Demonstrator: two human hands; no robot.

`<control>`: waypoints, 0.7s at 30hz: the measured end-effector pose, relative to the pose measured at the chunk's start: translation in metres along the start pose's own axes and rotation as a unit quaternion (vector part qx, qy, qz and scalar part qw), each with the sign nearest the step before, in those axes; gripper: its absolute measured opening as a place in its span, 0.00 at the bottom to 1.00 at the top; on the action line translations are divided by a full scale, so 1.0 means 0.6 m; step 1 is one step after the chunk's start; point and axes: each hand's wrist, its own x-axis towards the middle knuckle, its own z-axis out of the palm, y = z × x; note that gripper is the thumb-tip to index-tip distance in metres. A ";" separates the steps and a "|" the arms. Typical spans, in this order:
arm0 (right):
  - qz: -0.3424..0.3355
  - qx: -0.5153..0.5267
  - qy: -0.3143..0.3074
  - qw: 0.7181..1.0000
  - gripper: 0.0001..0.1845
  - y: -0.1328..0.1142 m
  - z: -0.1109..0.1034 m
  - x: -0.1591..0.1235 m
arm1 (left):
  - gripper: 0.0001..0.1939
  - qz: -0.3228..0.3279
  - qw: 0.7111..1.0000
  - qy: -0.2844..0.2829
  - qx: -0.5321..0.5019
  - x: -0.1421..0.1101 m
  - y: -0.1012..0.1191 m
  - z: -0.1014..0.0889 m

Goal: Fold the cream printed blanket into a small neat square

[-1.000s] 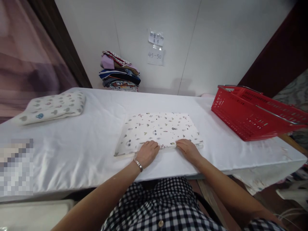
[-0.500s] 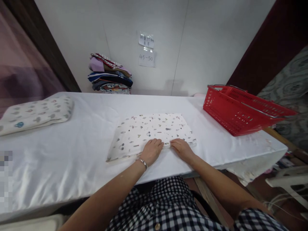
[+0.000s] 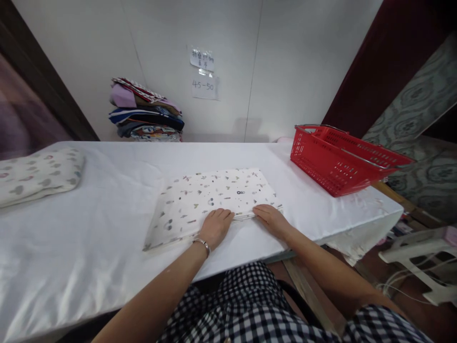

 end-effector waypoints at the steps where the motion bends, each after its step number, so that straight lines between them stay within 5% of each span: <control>1: 0.004 -0.002 0.005 1.000 0.14 0.005 -0.001 -0.002 | 0.12 0.001 1.000 -0.001 0.006 0.002 -0.001 0.000; 9: 0.034 0.041 0.032 0.998 0.11 0.016 -0.001 0.000 | 0.09 0.011 1.000 -0.016 0.006 0.002 0.002 0.001; 21: 0.073 0.153 -0.076 0.983 0.10 0.023 -0.031 0.025 | 0.13 -0.071 0.990 0.007 -0.120 0.002 -0.009 0.011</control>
